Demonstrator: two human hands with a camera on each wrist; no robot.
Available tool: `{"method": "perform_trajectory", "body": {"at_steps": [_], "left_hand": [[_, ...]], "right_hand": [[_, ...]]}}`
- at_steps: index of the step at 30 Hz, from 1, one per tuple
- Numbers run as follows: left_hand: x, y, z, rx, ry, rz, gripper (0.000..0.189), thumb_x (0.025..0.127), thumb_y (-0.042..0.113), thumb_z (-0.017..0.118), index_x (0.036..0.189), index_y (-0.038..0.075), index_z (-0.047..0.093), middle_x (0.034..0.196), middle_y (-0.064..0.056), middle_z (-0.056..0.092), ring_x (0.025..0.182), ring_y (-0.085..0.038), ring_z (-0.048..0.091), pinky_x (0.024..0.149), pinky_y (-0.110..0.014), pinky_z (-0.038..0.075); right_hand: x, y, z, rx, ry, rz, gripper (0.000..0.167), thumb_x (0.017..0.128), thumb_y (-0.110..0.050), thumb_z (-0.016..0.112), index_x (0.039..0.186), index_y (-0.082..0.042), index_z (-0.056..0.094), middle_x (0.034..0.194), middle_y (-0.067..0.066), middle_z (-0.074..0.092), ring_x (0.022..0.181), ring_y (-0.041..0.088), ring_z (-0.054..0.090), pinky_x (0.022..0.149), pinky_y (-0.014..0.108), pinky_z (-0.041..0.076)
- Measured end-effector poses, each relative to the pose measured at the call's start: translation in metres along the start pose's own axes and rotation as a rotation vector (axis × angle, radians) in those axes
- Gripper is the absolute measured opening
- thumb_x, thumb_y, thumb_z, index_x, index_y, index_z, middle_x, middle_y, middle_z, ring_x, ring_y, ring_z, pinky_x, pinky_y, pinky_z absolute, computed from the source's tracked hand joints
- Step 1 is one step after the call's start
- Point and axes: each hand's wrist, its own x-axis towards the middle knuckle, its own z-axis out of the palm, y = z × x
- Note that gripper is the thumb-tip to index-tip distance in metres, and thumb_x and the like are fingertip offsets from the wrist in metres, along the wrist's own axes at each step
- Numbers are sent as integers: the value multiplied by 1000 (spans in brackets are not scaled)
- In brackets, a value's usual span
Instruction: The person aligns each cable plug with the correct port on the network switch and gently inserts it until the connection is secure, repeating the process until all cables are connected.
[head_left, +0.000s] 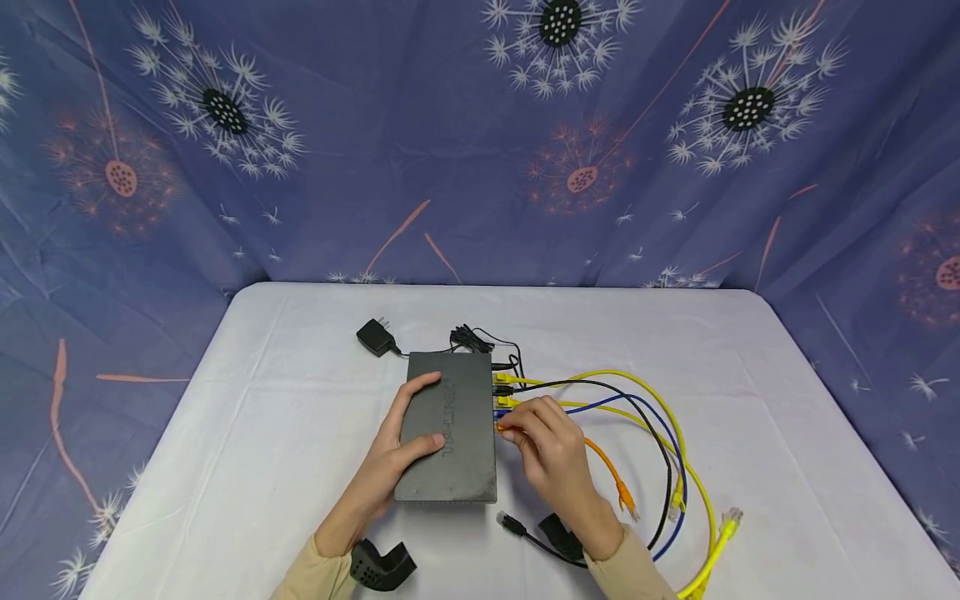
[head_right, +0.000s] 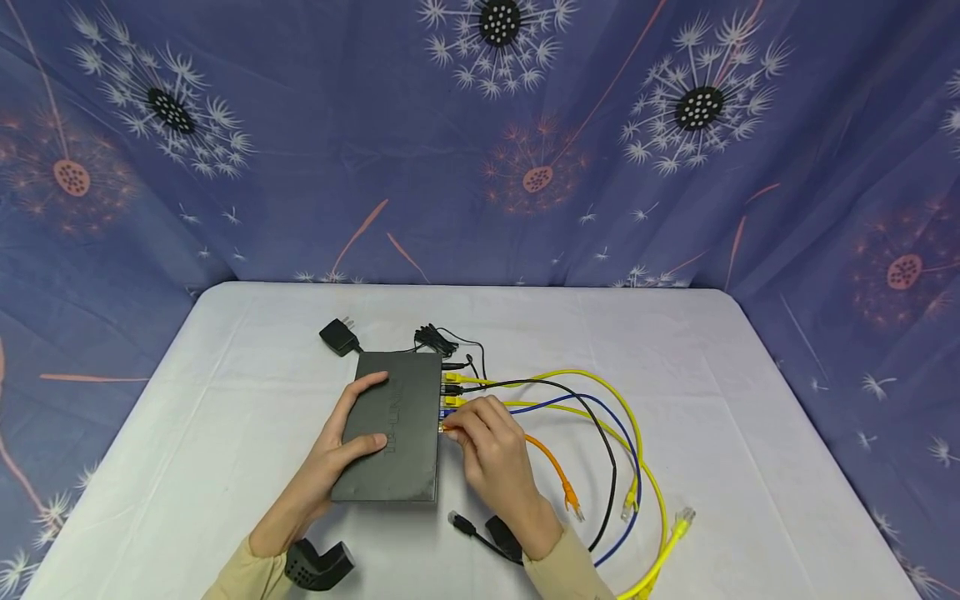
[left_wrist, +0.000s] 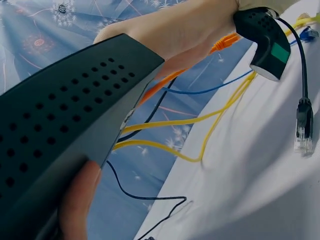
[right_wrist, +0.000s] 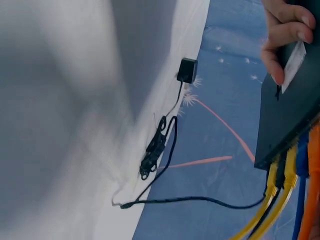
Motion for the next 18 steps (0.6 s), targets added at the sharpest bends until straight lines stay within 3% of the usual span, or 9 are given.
{"method": "perform_trajectory", "body": {"at_steps": [6,9,13,18], "left_hand": [[3,-2,0,-61,18,19,69,86,6,62,146,30,36,150,-2,24,131,-29,27,102,-49,21],[4,-4,0,-84,23,21,70,85,5,62,146,29,37,149,-3,25,130,-29,27,101,-48,22],[4,-6,0,-88,35,18,69,85,4,62,146,27,37,149,-4,25,131,-30,27,100,-48,24],[3,-7,-2,-89,38,13,69,85,4,61,145,27,37,149,-4,24,132,-29,25,101,-49,22]], "right_hand": [[4,-1,-9,38,-110,39,4,89,-8,67,91,-6,69,90,1,61,82,17,56,73,20,43],[7,-4,-19,77,-141,96,19,81,5,71,97,-5,69,95,1,61,86,17,59,75,19,46],[10,-6,-38,107,-101,163,29,79,13,69,103,-3,69,97,3,63,85,17,60,74,19,48],[10,-3,-66,58,7,156,27,79,10,69,103,-3,70,94,6,65,79,14,58,74,17,44]]}}
